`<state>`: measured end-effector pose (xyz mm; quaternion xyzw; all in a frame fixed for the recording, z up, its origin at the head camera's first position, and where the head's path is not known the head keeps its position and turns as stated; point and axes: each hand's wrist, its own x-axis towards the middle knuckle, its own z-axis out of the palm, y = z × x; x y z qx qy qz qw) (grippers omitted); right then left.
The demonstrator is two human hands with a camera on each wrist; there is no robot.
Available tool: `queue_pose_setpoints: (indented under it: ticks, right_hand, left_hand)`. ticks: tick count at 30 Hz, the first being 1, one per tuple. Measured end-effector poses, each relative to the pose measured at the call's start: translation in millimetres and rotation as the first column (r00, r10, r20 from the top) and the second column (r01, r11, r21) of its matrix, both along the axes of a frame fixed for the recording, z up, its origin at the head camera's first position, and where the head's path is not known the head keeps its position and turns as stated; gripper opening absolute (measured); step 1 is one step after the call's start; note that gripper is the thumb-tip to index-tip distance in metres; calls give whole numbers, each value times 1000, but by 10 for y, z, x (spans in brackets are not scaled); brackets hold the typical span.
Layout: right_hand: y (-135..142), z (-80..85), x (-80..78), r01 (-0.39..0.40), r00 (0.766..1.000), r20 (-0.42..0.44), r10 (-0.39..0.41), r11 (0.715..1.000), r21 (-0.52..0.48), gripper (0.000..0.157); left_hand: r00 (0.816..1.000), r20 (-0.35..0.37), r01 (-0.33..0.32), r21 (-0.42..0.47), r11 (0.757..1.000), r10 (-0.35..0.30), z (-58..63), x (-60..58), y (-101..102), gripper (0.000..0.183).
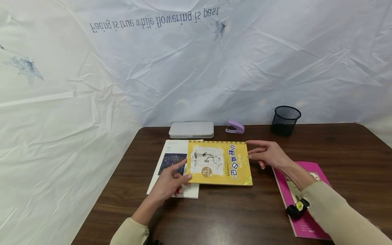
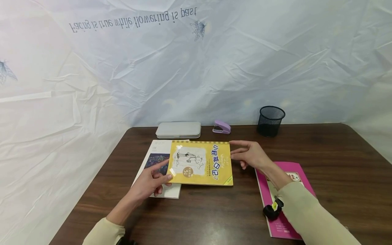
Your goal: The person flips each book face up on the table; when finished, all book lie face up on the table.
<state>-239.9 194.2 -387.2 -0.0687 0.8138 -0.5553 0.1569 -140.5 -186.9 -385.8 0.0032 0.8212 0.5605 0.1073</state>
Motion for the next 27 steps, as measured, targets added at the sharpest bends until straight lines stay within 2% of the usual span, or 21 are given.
queue_pose_setpoints:
  ticks: [6, 14, 20, 27]
  right_hand:
    - [-19, -13, -10, -9, 1000, 18, 8, 1000, 2, 70]
    - [-30, -54, -34, -20, 999, 51, 19, 1000, 21, 69]
    - [-42, -76, -35, -37, 996, 82, 36, 999, 16, 69]
    - [-64, -59, -31, -44, 994, 101, 41, 998, 35, 66]
  left_hand:
    - [994, 45, 103, 19, 995, -103, 7, -21, -74, 76]
    - [969, 136, 198, 83, 977, -208, -33, -51, -138, 88]
    - [963, 146, 216, 80, 973, -226, -49, -53, -143, 86]
    - [963, 139, 231, 33, 972, -233, -44, -33, -137, 84]
